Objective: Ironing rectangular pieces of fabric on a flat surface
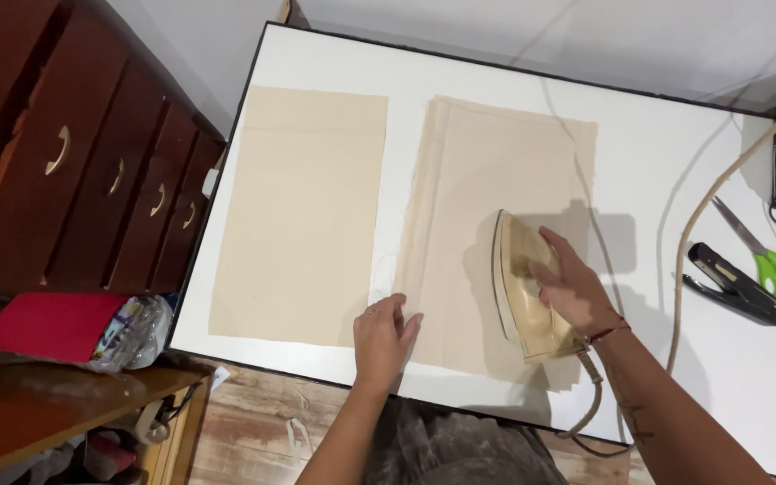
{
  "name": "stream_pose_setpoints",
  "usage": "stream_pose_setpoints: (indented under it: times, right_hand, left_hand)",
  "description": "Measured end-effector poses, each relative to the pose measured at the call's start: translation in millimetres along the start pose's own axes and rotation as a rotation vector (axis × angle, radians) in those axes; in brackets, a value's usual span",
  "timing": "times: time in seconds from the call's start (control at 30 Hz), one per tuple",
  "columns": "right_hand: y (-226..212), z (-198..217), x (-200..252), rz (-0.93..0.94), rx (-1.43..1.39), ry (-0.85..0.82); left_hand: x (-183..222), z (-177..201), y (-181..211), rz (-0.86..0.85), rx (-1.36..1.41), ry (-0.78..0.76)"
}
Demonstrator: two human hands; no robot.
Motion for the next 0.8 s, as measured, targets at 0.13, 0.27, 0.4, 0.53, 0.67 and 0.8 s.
stream_pose_setpoints:
  times: [0.13, 0.27, 0.4, 0.53, 0.67, 0.8]
  right_hand:
    - [11, -7, -13, -0.029, -0.183, 0.058]
    - [7, -8, -13, -0.033, -0.210, 0.089]
    - [0, -17, -14, -0.001, -0.183, 0.084]
    - [-11, -31, -17, 0.030, -0.228, 0.069]
    - [-24, -46, -20, 0.075, -0.205, 0.037]
    - [-36, -59, -19, 0.077, -0.213, 0.017]
  left_hand:
    - [-13, -3, 2, -0.008, -0.112, -0.032]
    - [-13, 10, 9, -0.030, -0.108, -0.047]
    - [-18, 5, 4, -0.057, -0.124, -0.067]
    - [-23, 0, -2, -0.073, -0.185, -0.050]
    - [-25, -1, -5, -0.069, -0.204, -0.058]
    - [-27, -3, -8, -0.066, -0.193, -0.058]
Point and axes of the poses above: each hand's wrist, its own x-axis away from the middle knuckle, its own z-axis out of the back of the hand, y = z × x, the point moved 10 cm from there along -x, towards the middle knuckle, and after that the axes turned 15 degrees about z, right-handed, at the moved point
